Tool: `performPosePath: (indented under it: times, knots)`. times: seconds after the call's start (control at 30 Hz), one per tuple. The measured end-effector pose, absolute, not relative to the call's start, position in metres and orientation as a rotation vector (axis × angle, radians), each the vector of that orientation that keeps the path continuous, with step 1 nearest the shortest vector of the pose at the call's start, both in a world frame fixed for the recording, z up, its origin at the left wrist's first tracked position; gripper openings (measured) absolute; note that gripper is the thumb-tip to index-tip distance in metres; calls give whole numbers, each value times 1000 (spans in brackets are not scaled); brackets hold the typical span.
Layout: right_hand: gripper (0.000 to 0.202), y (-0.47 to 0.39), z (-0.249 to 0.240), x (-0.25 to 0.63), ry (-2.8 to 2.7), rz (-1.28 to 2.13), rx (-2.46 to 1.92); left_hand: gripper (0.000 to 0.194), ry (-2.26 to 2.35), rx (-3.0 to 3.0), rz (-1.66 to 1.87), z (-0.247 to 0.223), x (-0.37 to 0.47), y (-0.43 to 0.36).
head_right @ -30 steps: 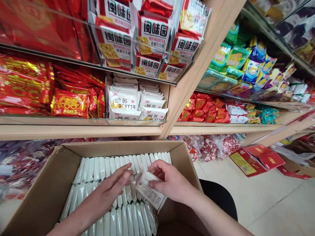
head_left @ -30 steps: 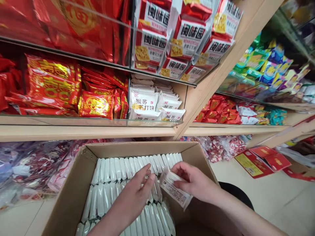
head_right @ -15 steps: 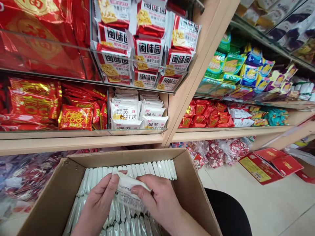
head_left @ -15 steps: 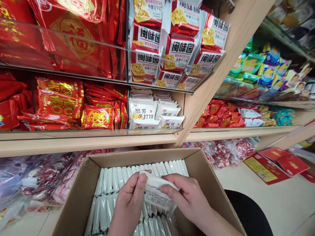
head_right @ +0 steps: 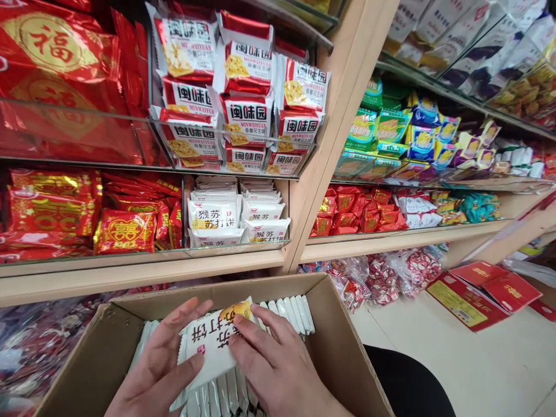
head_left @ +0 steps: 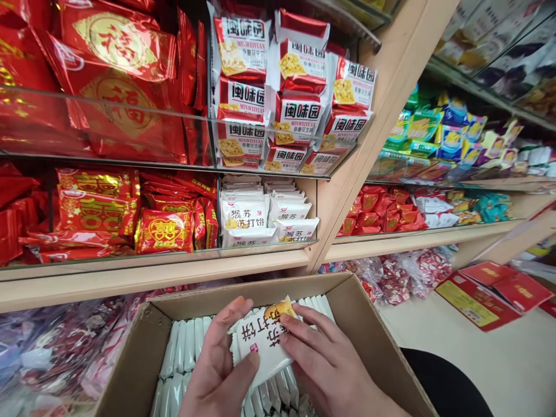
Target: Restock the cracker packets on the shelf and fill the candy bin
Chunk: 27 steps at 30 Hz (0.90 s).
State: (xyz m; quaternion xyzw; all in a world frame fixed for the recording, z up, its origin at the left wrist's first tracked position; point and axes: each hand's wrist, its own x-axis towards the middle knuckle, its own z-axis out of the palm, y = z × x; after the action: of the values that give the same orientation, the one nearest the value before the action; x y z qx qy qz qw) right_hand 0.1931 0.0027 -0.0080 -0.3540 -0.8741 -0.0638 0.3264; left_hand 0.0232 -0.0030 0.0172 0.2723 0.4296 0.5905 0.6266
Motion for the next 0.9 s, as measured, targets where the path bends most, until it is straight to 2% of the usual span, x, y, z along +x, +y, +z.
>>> performPosePath:
  times: [0.1, 0.23, 0.3, 0.37, 0.43, 0.5, 0.63, 0.8, 0.9]
  knots:
    - [48, 11, 6, 202, -2339, -226, -805, 68, 999, 509, 1299, 27, 20, -1]
    - [53, 10, 14, 195, -2182, -110, -848, 62, 1013, 385, 1200, 28, 9, 5]
    - [52, 3, 5, 179, -1958, 133, -987, 56, 1018, 406, 1338, 23, 8, 5]
    - [49, -5, -8, 160, -1715, 526, -993, 48, 1012, 448, 1470, 19, 11, 3]
    - [43, -9, -19, 141, -1483, 866, -901, 42, 996, 475, 1485, 17, 16, -1]
    - [35, -7, -22, 129, -1310, 1038, -846, 41, 974, 497, 1446, 18, 19, -3]
    - [20, 5, -6, 130, -1234, 1115, -895, 36, 926, 532, 1454, 19, 15, 2]
    - [30, 13, 5, 131, -1086, 1213, -904, 41, 828, 405, 1465, 15, 11, 8]
    - [24, 12, -3, 127, -1101, 1212, -915, 29, 860, 313, 1487, 13, 13, 5]
